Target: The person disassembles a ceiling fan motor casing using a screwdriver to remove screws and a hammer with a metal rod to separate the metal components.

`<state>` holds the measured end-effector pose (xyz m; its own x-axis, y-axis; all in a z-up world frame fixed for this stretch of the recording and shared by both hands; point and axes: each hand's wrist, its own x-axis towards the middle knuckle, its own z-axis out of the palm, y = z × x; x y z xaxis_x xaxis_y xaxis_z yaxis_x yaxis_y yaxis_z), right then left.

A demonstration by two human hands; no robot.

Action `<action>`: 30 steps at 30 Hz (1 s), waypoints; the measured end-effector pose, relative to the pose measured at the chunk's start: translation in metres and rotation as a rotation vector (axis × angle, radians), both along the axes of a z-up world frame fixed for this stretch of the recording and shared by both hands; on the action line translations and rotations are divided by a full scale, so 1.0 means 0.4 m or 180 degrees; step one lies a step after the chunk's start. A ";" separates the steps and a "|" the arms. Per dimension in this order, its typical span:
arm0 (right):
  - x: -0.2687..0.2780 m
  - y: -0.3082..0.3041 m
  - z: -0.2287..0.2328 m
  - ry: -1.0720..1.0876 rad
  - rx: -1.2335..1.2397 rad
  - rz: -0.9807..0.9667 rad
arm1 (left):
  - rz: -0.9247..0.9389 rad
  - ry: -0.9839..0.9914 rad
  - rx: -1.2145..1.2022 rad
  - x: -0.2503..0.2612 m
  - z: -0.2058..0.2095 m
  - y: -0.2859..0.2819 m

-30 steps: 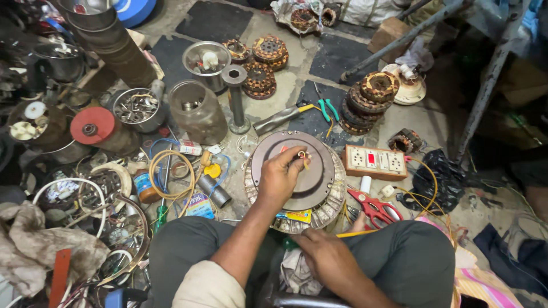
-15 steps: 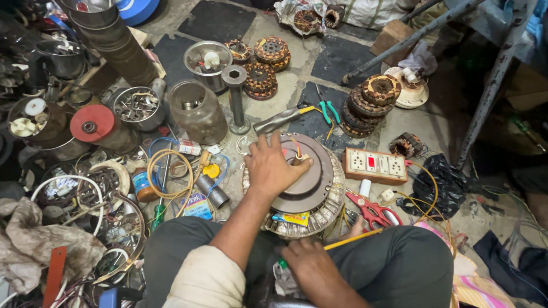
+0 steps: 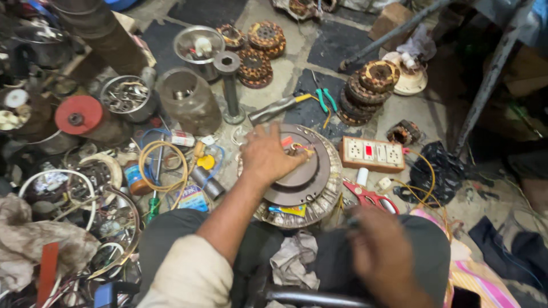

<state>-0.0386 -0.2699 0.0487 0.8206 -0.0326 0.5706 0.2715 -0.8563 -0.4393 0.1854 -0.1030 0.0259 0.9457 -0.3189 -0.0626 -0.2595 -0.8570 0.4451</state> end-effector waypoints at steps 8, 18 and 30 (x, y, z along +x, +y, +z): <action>0.037 -0.445 0.012 -0.1337 0.3395 0.0788 | 0.0529 0.0539 0.0495 -0.014 -0.003 -0.015; 0.143 -0.629 -0.030 -0.0776 0.4335 0.0485 | -0.0157 0.0519 0.0428 0.080 -0.009 -0.026; 0.140 -0.624 0.024 -0.0647 0.4384 0.0461 | 0.0363 0.0992 0.0486 0.133 -0.023 -0.036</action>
<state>0.0175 -0.5196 0.0583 0.7728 -0.5799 0.2579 0.4789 0.2661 -0.8366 0.2385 -0.1175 0.0169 0.9028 -0.1771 -0.3920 -0.0304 -0.9353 0.3525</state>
